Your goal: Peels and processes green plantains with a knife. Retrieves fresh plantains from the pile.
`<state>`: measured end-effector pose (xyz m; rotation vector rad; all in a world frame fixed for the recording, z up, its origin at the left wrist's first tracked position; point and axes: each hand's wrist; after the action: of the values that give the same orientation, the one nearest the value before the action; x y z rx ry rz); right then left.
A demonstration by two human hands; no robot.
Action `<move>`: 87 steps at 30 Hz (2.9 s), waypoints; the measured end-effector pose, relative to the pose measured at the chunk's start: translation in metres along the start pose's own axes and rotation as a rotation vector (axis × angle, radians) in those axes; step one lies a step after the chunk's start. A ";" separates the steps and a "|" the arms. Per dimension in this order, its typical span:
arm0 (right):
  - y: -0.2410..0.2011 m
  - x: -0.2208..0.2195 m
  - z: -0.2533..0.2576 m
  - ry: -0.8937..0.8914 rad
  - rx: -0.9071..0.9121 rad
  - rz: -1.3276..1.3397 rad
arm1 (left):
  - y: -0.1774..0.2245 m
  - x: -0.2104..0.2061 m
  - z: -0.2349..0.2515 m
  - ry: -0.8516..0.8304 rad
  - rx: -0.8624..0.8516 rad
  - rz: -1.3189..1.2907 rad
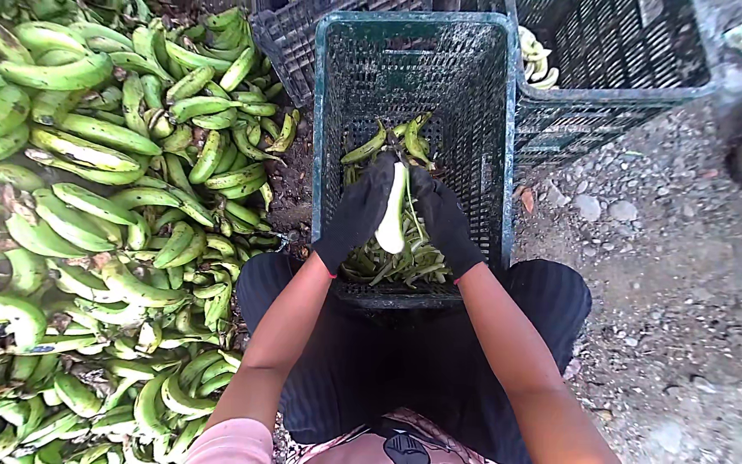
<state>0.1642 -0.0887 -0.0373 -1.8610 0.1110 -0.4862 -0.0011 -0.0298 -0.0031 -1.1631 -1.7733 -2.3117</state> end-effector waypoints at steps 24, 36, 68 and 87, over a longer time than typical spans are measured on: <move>-0.007 0.028 -0.003 0.073 0.182 0.150 | -0.005 0.021 0.013 -0.160 0.092 -0.905; -0.028 0.120 -0.034 0.440 0.249 0.434 | 0.007 -0.005 0.006 -0.968 0.384 0.433; 0.010 -0.038 -0.068 -0.471 0.081 -0.043 | -0.213 0.021 -0.489 0.163 1.645 0.156; 0.023 -0.083 -0.113 -0.344 0.012 -0.825 | -0.298 0.129 -0.435 0.825 1.851 0.202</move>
<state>0.0495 -0.1712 -0.0518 -1.8963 -0.9174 -0.7012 -0.4570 -0.2317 -0.2169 0.0318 -1.9797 -0.1832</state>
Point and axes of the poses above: each hand's wrist, its own z-axis towards the middle knuckle, its own x-axis out of the back of the hand, y = z × x, and after that the axes turned 11 degrees about z, right-handed
